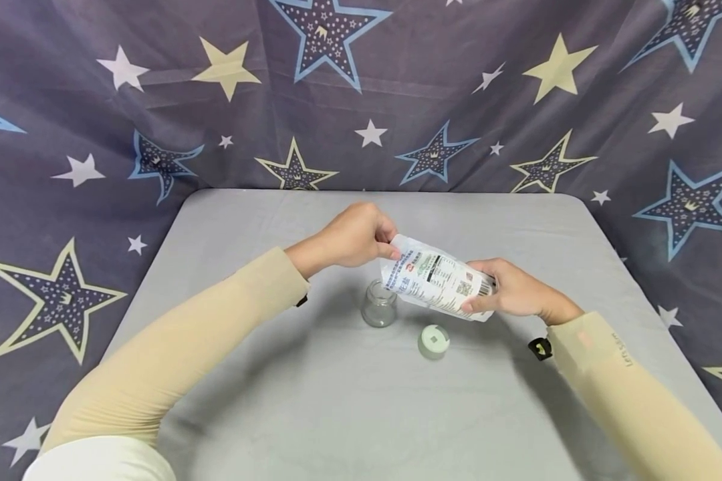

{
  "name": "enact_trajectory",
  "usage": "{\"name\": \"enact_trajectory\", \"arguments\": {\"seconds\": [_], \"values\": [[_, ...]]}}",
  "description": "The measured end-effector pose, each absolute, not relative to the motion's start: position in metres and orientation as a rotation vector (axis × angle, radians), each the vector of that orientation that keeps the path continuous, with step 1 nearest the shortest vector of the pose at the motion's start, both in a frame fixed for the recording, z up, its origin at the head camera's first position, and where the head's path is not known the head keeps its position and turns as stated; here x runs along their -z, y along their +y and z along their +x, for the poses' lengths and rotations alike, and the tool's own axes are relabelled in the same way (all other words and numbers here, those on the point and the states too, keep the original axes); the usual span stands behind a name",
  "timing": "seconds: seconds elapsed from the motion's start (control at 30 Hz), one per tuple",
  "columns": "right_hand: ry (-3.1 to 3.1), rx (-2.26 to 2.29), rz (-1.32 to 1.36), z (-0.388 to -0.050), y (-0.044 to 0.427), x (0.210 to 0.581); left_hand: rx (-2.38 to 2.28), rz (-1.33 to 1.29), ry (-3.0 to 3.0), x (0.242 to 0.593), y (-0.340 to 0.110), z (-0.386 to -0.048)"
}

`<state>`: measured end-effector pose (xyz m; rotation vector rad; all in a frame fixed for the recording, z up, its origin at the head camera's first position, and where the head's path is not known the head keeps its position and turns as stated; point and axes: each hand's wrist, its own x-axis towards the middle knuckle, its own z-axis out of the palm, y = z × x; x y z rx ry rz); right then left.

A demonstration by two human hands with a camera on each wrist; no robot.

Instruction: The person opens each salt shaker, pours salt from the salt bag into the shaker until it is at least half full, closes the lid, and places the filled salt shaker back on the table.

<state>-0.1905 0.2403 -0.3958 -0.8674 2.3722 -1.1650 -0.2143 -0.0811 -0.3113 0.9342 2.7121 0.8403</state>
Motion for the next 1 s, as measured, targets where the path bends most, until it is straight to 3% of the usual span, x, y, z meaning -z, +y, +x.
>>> {"name": "enact_trajectory", "arguments": {"seconds": [1.0], "values": [[2.34, 1.167, -0.923, -0.196, 0.241, 0.376, -0.99, 0.851, 2.79, 0.333, -0.092, -0.216]]}}
